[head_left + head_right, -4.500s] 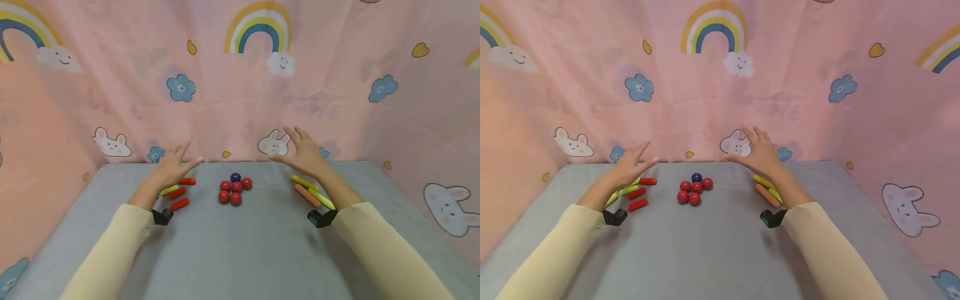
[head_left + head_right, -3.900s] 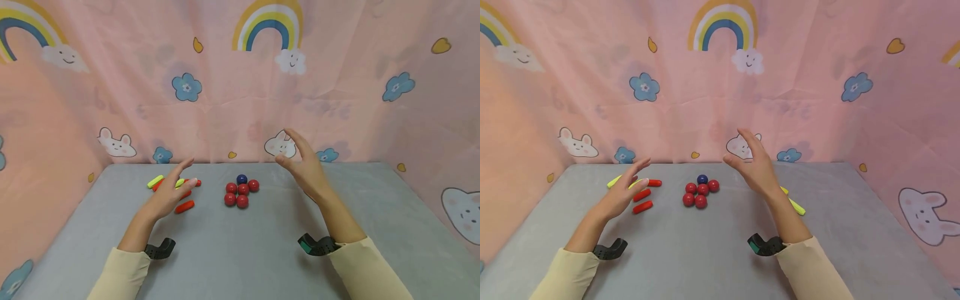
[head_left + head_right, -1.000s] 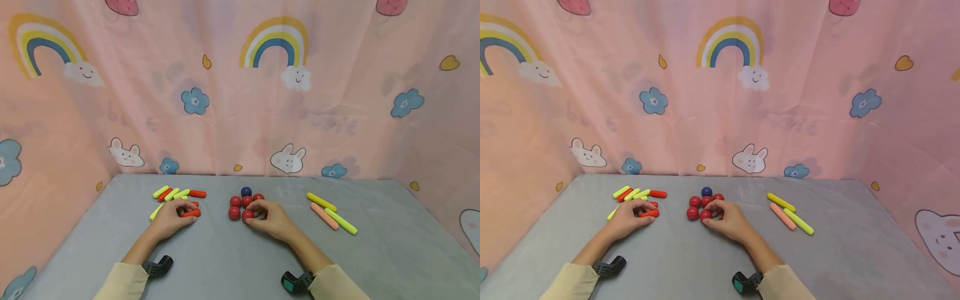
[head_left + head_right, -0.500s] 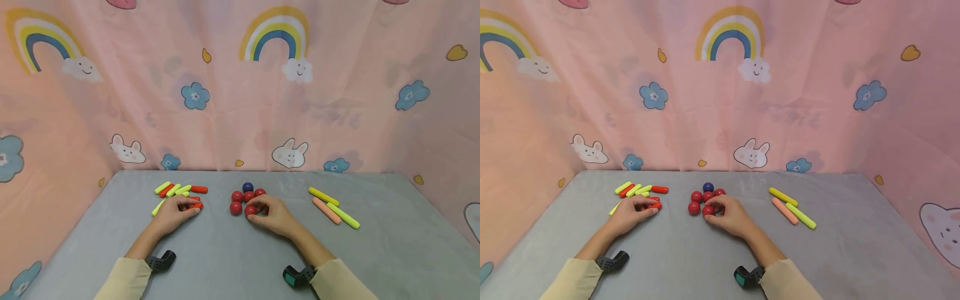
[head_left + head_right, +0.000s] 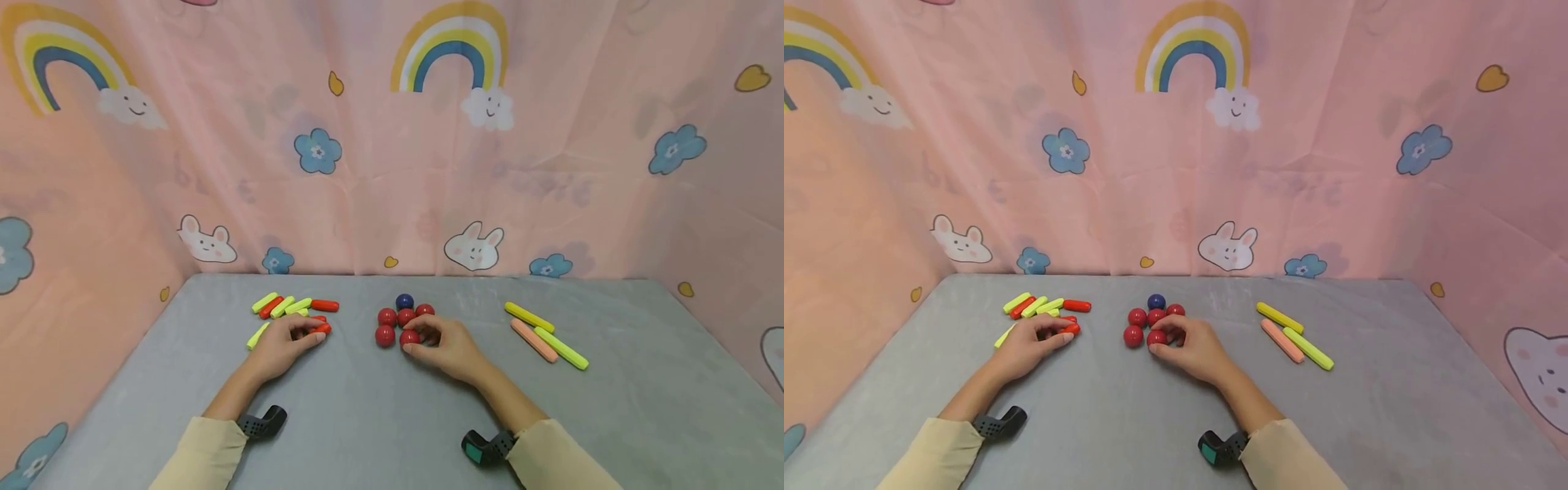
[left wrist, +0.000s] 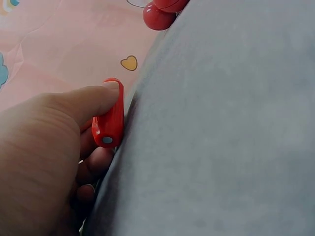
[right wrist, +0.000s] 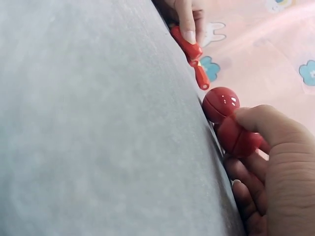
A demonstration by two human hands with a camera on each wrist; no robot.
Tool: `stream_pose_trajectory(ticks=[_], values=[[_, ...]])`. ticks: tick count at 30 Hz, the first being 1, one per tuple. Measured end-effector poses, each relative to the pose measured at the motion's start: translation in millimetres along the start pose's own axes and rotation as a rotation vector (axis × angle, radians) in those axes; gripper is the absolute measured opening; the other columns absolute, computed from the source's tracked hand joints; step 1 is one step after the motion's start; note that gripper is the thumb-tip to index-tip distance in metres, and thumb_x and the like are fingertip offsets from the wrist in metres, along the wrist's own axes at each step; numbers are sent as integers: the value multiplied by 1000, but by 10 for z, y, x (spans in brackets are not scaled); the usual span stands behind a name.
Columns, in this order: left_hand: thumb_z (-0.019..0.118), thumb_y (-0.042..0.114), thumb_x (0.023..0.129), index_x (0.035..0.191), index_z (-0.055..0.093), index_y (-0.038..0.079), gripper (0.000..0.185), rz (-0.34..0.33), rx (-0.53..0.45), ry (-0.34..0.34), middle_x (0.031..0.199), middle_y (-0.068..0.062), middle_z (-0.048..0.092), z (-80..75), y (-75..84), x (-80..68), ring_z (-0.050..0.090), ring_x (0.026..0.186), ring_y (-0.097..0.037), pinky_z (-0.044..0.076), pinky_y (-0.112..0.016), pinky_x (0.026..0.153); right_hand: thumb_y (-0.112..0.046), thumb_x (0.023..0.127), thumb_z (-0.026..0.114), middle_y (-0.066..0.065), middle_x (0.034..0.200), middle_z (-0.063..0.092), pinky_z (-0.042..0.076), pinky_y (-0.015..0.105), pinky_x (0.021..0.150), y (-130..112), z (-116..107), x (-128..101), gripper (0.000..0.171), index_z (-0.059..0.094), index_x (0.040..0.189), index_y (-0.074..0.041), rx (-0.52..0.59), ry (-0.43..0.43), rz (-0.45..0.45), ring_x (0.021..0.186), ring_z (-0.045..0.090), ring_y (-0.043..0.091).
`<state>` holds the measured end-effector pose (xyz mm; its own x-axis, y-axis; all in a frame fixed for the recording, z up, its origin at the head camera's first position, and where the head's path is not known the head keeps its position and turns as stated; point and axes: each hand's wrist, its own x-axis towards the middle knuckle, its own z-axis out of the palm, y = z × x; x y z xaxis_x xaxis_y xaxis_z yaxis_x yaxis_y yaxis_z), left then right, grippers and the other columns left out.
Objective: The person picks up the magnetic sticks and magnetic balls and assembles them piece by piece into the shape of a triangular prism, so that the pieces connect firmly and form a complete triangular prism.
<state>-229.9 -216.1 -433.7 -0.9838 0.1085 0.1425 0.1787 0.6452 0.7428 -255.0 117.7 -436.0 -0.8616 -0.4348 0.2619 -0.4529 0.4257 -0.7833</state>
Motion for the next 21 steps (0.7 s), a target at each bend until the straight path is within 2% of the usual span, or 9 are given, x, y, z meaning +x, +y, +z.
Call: stream_pose_trajectory(ticks=[10, 16, 21], values=[[74, 25, 93, 119, 74, 13, 30, -62, 26, -66, 95, -2, 71, -68, 138, 23, 57, 83, -16, 48, -25, 68, -18, 86, 81, 5, 101, 72, 55, 23, 74, 30, -11, 9, 27, 73, 111, -14, 85, 51, 45, 83, 66, 15], [74, 26, 93, 122, 73, 13, 32, -14, 85, -97, 108, -1, 72, -73, 317, 1, 60, 96, -16, 52, -29, 82, -20, 86, 81, 6, 105, 74, 56, 22, 79, 38, -17, 22, 29, 72, 113, -13, 117, 59, 39, 90, 69, 16], [73, 24, 93, 121, 74, 18, 28, 39, 103, -133, 105, -1, 68, 5, 568, -11, 58, 91, -16, 50, -28, 75, -18, 87, 80, 9, 108, 74, 57, 21, 80, 57, -37, 17, 29, 72, 115, -12, 156, 54, 9, 92, 69, 16]])
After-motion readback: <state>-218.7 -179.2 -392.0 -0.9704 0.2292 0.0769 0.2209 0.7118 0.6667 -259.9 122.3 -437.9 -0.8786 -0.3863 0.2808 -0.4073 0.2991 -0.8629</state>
